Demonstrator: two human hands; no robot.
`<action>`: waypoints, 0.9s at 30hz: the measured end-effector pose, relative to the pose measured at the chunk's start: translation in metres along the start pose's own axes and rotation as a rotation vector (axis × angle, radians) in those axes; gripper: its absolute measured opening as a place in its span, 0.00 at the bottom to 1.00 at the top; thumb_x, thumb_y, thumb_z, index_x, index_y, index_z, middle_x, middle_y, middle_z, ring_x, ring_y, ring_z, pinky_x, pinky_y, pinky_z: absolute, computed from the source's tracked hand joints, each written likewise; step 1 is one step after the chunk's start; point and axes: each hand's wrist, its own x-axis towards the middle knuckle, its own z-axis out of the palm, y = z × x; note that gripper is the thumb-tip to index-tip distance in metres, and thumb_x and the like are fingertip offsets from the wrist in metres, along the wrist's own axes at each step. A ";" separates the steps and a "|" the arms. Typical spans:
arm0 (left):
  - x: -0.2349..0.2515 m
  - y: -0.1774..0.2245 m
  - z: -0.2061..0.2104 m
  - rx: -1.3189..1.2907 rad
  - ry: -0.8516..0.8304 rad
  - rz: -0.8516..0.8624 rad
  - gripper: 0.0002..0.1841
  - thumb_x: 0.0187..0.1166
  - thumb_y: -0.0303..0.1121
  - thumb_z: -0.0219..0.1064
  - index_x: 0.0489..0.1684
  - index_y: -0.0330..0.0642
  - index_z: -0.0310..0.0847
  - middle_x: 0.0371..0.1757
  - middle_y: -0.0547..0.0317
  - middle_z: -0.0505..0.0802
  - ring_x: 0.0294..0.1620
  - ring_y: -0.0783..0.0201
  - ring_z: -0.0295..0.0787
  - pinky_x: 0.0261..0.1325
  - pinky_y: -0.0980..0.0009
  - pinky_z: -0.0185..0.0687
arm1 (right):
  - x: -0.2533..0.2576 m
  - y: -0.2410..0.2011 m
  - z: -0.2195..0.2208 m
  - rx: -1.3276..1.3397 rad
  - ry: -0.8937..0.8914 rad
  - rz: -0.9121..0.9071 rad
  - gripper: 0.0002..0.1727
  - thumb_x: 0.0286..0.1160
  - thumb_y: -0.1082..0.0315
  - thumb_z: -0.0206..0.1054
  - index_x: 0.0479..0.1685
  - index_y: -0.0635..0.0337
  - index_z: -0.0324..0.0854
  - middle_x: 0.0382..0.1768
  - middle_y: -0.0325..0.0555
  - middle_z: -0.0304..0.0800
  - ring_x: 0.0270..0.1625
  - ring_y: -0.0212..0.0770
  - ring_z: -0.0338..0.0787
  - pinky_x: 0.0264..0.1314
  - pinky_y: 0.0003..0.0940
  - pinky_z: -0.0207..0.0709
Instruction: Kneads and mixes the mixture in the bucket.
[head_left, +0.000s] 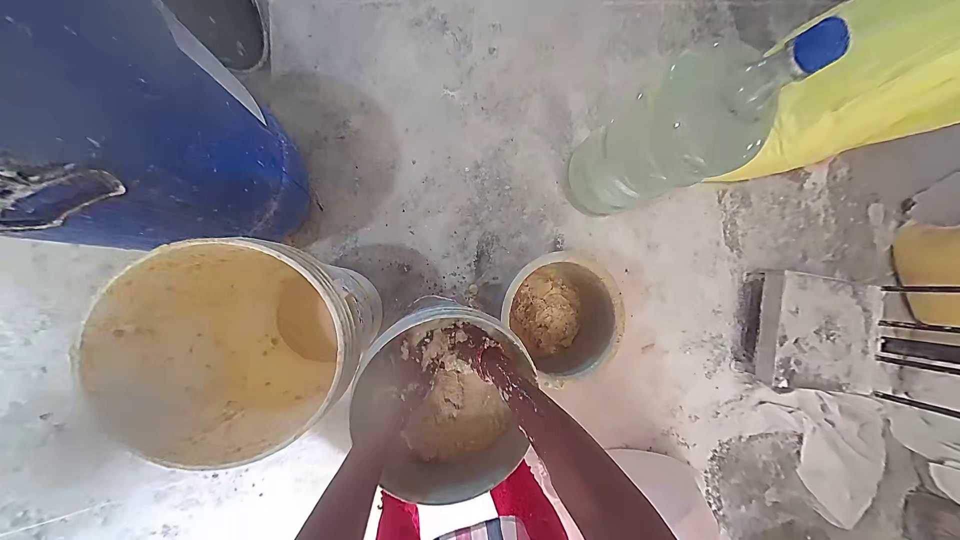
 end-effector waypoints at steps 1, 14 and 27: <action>0.015 -0.002 0.010 -0.004 0.049 0.043 0.25 0.90 0.34 0.57 0.81 0.25 0.67 0.83 0.30 0.73 0.88 0.37 0.63 0.88 0.44 0.54 | 0.009 0.002 0.002 -0.026 -0.004 0.009 0.30 0.93 0.57 0.53 0.87 0.65 0.63 0.85 0.63 0.68 0.88 0.58 0.67 0.90 0.55 0.56; 0.002 -0.023 0.042 -0.600 0.150 -0.068 0.25 0.95 0.37 0.48 0.82 0.27 0.65 0.81 0.32 0.75 0.83 0.44 0.70 0.84 0.52 0.62 | -0.057 0.058 0.071 0.498 0.254 0.062 0.22 0.92 0.70 0.50 0.77 0.69 0.76 0.76 0.63 0.80 0.81 0.49 0.76 0.87 0.37 0.62; -0.082 0.004 0.075 -0.698 0.109 0.211 0.23 0.86 0.19 0.50 0.77 0.12 0.62 0.77 0.20 0.74 0.80 0.45 0.71 0.85 0.63 0.59 | -0.153 0.053 0.101 0.890 0.168 -0.035 0.24 0.90 0.76 0.47 0.81 0.81 0.61 0.79 0.64 0.74 0.80 0.35 0.75 0.83 0.23 0.64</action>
